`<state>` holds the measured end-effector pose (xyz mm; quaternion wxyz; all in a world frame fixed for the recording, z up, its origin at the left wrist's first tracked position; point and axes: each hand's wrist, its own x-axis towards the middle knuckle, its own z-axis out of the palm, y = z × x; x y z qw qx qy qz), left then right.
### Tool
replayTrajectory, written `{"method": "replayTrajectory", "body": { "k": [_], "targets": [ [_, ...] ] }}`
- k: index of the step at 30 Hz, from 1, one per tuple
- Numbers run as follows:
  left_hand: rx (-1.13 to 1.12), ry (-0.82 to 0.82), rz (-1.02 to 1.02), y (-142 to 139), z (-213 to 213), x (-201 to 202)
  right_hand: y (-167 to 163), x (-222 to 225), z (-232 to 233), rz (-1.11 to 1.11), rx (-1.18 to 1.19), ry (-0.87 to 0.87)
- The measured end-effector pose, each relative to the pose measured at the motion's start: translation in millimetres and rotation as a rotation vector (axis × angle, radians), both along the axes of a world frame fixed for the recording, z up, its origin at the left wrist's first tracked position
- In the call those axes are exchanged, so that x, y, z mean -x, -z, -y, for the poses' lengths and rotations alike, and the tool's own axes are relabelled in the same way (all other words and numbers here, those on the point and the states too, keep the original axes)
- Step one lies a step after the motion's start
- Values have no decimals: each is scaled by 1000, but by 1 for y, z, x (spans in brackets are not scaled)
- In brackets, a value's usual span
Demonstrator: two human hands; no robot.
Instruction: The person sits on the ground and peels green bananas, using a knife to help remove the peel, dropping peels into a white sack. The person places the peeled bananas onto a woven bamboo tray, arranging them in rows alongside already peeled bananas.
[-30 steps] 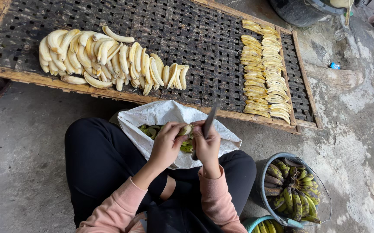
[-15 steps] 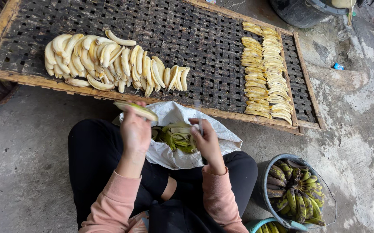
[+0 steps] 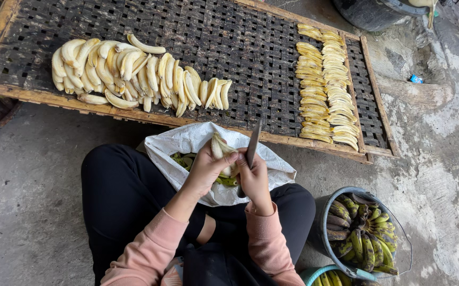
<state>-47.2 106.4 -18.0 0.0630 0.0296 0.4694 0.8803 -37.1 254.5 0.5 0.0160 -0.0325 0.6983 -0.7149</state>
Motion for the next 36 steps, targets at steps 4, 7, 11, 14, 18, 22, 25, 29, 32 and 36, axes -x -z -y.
{"method": "replayTrajectory", "body": {
  "k": [4, 7, 11, 14, 18, 22, 25, 29, 32, 36],
  "targets": [
    [79, -115, -54, -2, 17, 10, 4, 2, -18, -59, 28, 118],
    [-158, -283, 7, 0, 45, 17, -2, 3, -30, -98, -118, 85],
    [-471, -358, 53, 1, 57, 23, -16, -5, -16, -250, -202, -141],
    [-382, -471, 64, -3, 47, 29, -32, -21, 7, -210, -205, -264],
    [-458, -574, 99, -16, 35, 39, -53, -35, 29, -612, -301, -379],
    [-421, -578, 108, -29, 33, 40, -61, -37, 32, -532, -407, -391],
    [-410, -576, 147, -35, 31, 38, -59, -35, 29, -492, -446, -380],
    [-366, -557, 125, -38, 30, 34, -54, -34, 23, -478, -448, -418],
    [-378, -540, 140, -40, 30, 34, -53, -34, 20, -477, -437, -436],
    [-395, -548, 139, -44, 29, 34, -51, -32, 19, -496, -409, -441]
  ]
}}
